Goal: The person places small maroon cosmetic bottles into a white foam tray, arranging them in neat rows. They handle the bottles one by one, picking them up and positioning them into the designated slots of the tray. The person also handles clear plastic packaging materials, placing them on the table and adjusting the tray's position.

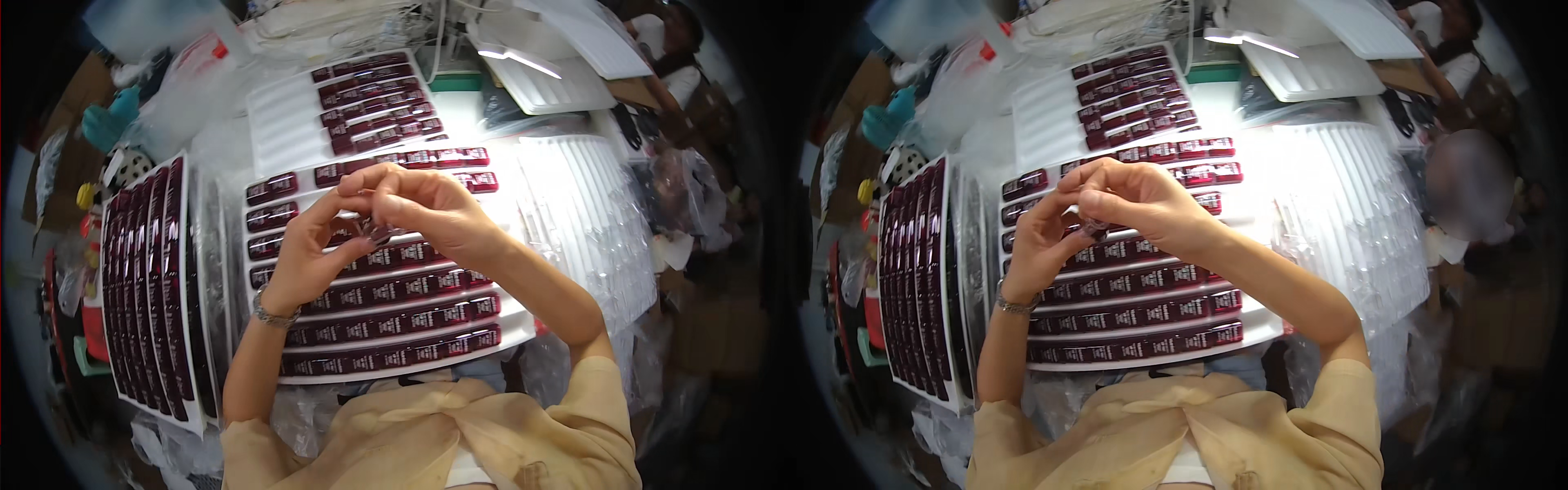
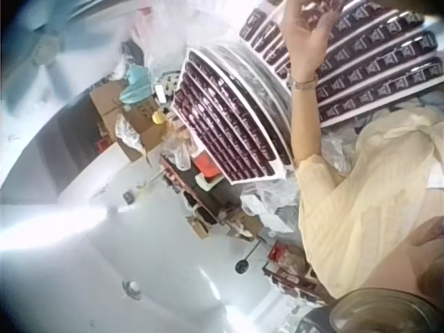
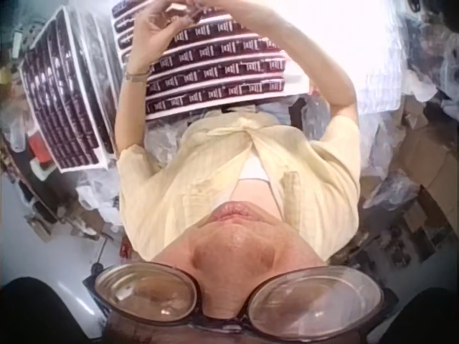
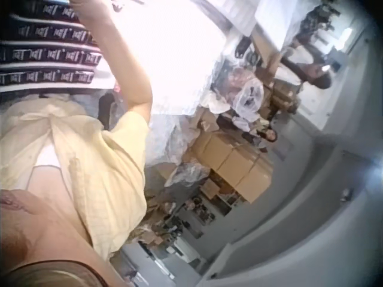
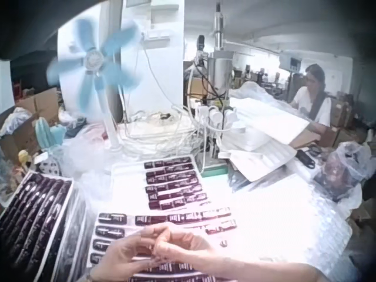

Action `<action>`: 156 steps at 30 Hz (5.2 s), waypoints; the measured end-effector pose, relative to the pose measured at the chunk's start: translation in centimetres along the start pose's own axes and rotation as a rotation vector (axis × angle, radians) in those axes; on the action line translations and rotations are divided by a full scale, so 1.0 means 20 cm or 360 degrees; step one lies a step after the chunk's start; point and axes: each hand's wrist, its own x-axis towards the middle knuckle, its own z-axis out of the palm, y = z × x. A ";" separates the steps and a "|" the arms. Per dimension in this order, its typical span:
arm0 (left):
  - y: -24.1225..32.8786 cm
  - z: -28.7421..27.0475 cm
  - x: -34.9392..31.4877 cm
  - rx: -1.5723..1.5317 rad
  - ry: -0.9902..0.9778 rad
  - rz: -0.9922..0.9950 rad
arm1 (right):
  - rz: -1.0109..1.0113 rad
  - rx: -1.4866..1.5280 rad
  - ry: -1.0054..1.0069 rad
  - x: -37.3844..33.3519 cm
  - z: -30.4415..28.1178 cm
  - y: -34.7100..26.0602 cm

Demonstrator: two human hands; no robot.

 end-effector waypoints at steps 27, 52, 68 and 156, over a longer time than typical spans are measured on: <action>0.02 0.18 -0.07 0.0304 -0.0015 -0.0016 | -0.0055 -0.1318 0.0347 -0.50 -0.06 -0.07; -0.14 -0.22 0.08 0.1654 0.0142 -0.0001 | 0.0680 -0.3275 0.1099 -1.13 -1.37 -0.37; -0.21 -0.56 0.08 0.1915 0.0343 0.0088 | 0.0363 -0.1359 0.0907 -0.55 -0.77 -0.35; -0.16 -0.42 -0.05 0.1650 0.0352 0.0133 | -0.0193 -0.2145 0.0240 -0.18 -0.19 -0.31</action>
